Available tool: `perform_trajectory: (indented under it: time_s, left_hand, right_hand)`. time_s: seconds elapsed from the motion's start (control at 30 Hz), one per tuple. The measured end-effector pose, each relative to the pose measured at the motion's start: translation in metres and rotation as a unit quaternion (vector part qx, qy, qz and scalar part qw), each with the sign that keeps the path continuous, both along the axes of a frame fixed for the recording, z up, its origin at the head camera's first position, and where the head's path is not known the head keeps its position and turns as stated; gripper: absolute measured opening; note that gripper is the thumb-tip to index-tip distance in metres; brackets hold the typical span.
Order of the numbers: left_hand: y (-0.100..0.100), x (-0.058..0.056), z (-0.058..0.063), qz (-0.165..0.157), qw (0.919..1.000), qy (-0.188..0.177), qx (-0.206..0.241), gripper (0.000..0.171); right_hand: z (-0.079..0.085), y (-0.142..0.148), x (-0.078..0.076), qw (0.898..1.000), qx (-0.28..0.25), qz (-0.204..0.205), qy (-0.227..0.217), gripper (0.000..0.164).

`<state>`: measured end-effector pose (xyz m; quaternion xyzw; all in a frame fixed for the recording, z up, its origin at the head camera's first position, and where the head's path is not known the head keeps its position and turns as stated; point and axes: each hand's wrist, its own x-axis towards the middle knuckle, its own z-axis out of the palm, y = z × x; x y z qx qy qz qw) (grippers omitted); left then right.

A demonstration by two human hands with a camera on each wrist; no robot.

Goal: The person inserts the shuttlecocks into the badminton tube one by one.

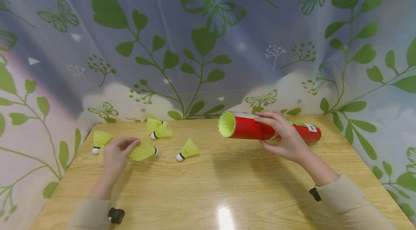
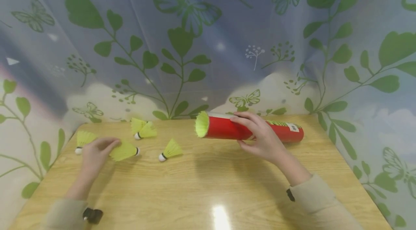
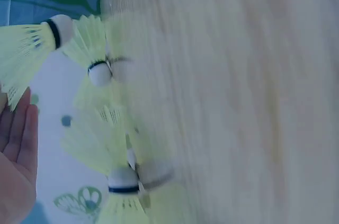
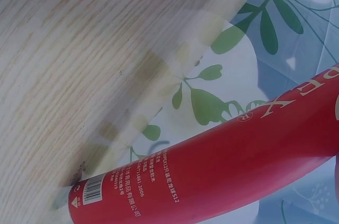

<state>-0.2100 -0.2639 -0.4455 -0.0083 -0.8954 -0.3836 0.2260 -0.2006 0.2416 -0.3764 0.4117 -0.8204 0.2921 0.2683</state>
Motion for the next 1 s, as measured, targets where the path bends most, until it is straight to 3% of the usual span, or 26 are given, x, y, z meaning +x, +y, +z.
perform_trajectory:
  time_s: [0.17,0.3,0.4,0.6,0.87,1.0]
  left_hand:
    - [0.018,0.0,0.005,0.006,0.9945,-0.034,0.098,0.019]
    - [0.031,-0.001,0.008,0.005,0.9869,-0.033,0.158,0.02]
    - [0.04,-0.002,0.01,-0.005,0.9831,-0.03,0.181,0.021]
    - [0.061,-0.002,0.02,-0.016,0.9762,-0.061,0.207,0.027]
    - [0.088,-0.006,0.037,-0.01,0.9624,-0.097,0.254,0.03]
    - [0.101,-0.007,0.047,-0.023,0.9563,-0.092,0.277,0.03]
  right_hand:
    - [0.001,0.001,0.0,1.0,0.002,0.0,0.002,0.069]
    - [0.0,0.001,-0.001,1.0,0.0,0.004,0.002,0.069]
    - [0.0,0.0,-0.002,1.0,-0.001,0.01,0.005,0.069]
    - [-0.002,-0.001,-0.003,1.0,-0.005,0.018,0.009,0.067]
    - [-0.002,-0.002,-0.002,1.0,-0.002,0.011,-0.007,0.069]
    - [-0.003,-0.002,-0.001,1.0,0.003,0.008,-0.011,0.07]
